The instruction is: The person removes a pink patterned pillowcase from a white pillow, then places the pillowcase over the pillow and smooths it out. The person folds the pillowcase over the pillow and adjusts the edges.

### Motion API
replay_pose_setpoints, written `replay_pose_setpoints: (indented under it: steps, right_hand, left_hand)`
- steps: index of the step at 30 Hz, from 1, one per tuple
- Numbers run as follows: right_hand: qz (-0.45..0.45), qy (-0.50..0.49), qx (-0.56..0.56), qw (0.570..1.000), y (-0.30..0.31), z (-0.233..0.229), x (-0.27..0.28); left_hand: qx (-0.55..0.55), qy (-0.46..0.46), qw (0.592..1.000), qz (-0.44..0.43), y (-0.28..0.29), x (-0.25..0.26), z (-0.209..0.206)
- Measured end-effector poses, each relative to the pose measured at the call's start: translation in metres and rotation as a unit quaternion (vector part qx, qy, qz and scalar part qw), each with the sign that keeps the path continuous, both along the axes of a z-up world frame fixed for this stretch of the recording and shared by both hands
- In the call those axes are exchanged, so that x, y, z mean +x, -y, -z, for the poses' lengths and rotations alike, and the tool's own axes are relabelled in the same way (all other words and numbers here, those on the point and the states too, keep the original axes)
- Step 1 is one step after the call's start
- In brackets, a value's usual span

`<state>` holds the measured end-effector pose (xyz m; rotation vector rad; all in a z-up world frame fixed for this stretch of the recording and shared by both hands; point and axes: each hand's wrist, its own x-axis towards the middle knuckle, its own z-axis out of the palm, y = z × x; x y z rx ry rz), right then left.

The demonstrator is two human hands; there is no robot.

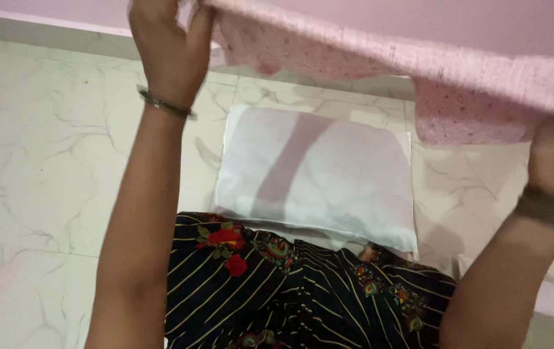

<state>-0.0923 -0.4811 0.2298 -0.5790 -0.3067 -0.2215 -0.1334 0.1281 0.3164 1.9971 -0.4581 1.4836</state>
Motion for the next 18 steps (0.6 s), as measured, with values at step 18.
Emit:
replay_pose_setpoints:
  steps: [18]
  right_hand:
    - [0.136,-0.581,-0.411,0.689,-0.002,0.239,-0.008]
  left_hand:
    - [-0.090,-0.753,0.645,-0.096,0.006,-0.021,0.375]
